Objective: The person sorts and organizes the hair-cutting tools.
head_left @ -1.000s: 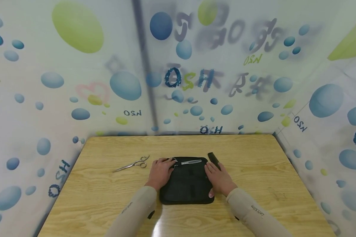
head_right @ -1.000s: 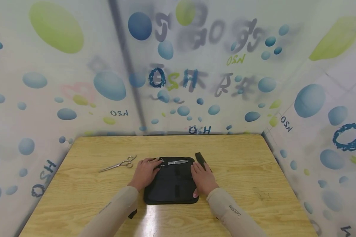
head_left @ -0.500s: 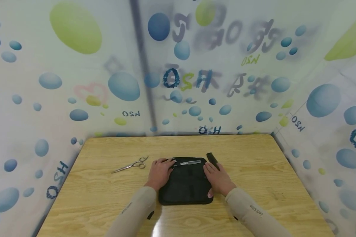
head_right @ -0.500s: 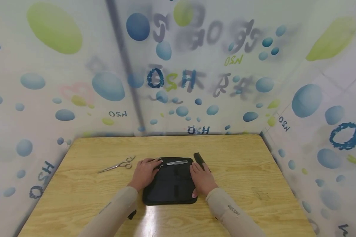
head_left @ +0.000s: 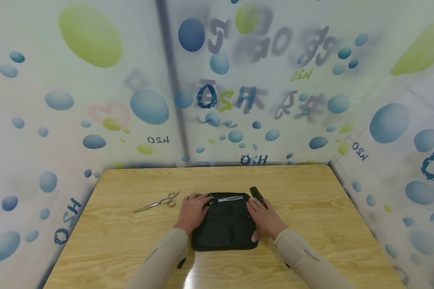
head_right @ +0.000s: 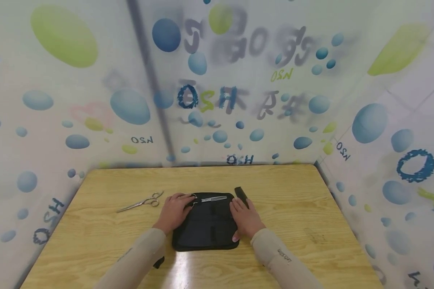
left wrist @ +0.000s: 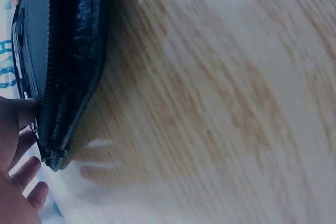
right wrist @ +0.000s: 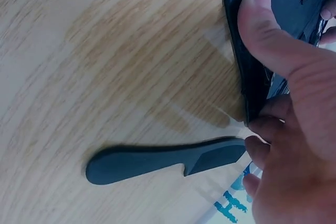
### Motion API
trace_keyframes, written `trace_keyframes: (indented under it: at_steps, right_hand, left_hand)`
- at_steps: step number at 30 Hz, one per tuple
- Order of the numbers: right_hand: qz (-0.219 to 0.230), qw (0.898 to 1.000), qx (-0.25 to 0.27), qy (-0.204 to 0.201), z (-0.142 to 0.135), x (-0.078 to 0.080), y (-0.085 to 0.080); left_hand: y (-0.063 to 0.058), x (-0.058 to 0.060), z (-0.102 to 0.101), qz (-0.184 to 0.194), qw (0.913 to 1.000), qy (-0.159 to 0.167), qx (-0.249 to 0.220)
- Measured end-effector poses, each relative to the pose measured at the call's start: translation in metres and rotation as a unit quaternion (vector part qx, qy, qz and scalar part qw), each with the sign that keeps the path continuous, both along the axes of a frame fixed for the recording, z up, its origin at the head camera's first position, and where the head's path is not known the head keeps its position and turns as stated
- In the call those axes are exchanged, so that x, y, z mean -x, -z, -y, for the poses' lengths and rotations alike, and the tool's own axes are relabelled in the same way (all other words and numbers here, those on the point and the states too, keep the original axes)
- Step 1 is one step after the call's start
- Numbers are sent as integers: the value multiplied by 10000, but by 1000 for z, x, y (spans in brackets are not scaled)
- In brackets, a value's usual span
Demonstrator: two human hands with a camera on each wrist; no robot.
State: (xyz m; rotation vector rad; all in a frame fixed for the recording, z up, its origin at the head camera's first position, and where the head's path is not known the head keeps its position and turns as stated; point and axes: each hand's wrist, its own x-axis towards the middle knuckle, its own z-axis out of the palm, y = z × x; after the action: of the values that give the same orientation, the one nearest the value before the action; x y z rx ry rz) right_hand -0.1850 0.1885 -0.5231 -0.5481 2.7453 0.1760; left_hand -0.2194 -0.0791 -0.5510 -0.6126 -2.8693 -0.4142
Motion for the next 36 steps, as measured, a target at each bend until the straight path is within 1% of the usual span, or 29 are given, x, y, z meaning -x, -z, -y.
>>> trace_keyframes:
  at_steps: [4, 8, 10, 13, 15, 17, 21, 25, 28, 29, 33, 36]
  right_hand:
    - [74, 9998, 189, 10, -1, 0, -3]
    - [125, 9990, 419, 46, -3, 1, -5]
    - [97, 9986, 518, 90, -5, 2, -5]
    - [-54, 9973, 706, 177, -9, 3, -8]
    - [-165, 9967, 774, 184, -12, 4, -10]
    - [-311, 9955, 877, 175, -14, 4, -12]
    - [-604, 9935, 954, 148, -21, 3, -14]
    - [-890, 9912, 977, 123, -28, 1, -12]
    - [-1040, 9901, 939, 82, -32, 1, -8]
    - [-1080, 9898, 926, 70, -33, 1, -7]
    - [-1236, 9872, 1005, 74, -37, -1, -3]
    - [-1328, 9852, 1078, 94, -40, -3, -1]
  left_hand:
    - [2, -1, 4, -164, 9998, 5, -76]
    - [2, 1, 18, -374, 9987, -265, -203]
    - [-1, 3, 30, -459, 9978, -418, -211]
    - [-6, 4, 51, -467, 9968, -615, -201]
    - [-9, 3, 66, -466, 9964, -690, -138]
    - [-12, 1, 81, -452, 9958, -781, -168]
    - [-10, -4, 110, -443, 9946, -912, -211]
    - [-4, -9, 131, -166, 9939, -1083, -129]
    - [-2, -10, 138, 52, 9927, -1204, 12]
    - [-2, -10, 139, 60, 9922, -1245, 56]
    - [-1, -11, 141, -76, 9894, -1436, 182]
    - [-1, -10, 141, -99, 9879, -1536, 193]
